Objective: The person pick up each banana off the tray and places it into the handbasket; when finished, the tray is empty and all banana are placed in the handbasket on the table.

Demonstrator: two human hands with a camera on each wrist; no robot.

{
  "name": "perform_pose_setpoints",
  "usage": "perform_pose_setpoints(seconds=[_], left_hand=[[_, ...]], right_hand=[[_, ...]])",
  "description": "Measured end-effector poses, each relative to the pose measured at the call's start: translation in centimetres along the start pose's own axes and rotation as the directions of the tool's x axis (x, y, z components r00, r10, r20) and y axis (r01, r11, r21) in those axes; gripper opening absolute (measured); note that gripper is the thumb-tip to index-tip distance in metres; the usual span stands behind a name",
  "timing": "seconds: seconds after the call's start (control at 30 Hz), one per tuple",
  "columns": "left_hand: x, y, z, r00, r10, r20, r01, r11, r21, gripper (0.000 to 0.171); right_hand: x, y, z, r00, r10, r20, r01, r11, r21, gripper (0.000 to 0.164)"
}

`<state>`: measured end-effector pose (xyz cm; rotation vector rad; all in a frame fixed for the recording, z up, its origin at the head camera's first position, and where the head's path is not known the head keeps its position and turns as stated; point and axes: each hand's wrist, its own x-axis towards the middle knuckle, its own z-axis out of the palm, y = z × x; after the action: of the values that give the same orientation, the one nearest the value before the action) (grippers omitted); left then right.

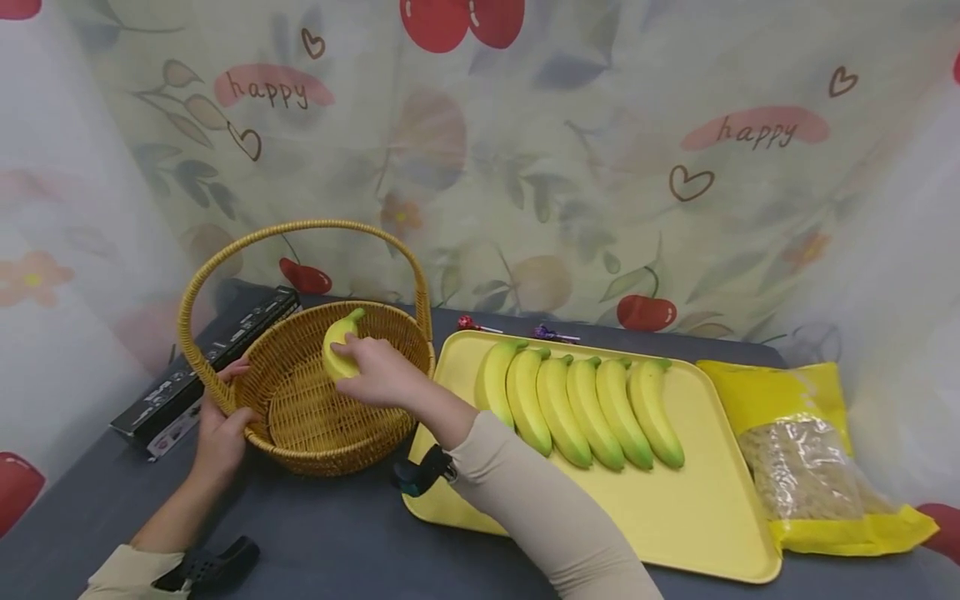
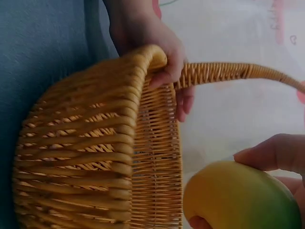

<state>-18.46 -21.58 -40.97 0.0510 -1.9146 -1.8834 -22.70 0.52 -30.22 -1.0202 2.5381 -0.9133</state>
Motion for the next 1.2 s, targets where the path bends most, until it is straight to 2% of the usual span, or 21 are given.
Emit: perform_pose_setpoints(seconds=[0.2,0.33,0.53,0.8,1.0,1.2], left_hand=[[0.0,0.1,0.2,1.0,-0.004,-0.014,0.004,1.0,0.029,0.055],[0.0,0.2,0.2,1.0,0.012,-0.014,-0.012,1.0,0.006,0.056],[0.0,0.2,0.1,0.999,0.034,-0.013,-0.034,0.999,-0.036,0.057],[-0.2,0.0,0.3,0.999,0.035,-0.008,-0.036,0.999,-0.035,0.059],[-0.1,0.2,0.2,1.0,0.022,-0.013,-0.023,1.0,-0.019,0.059],[-0.1,0.0,0.1,1.0,0.018,-0.009,-0.018,0.999,-0.048,0.059]], right_hand=[[2.3,0.1,0.1,0.99,-0.021,0.139,0.031,0.997,-0.069,0.05],[3.8,-0.1,0.3,0.977,-0.001,0.215,0.014,0.998,-0.056,0.049],[5.9,-0.5,0.9,0.969,0.023,0.248,-0.01,0.999,-0.054,0.05],[7.2,0.2,2.0,0.94,0.018,0.34,-0.039,0.998,0.055,0.05],[7.7,-0.4,2.3,0.931,0.007,0.366,-0.032,0.998,0.061,0.05],[8.2,-0.7,2.9,0.916,0.035,0.399,-0.033,0.999,-0.013,0.056]])
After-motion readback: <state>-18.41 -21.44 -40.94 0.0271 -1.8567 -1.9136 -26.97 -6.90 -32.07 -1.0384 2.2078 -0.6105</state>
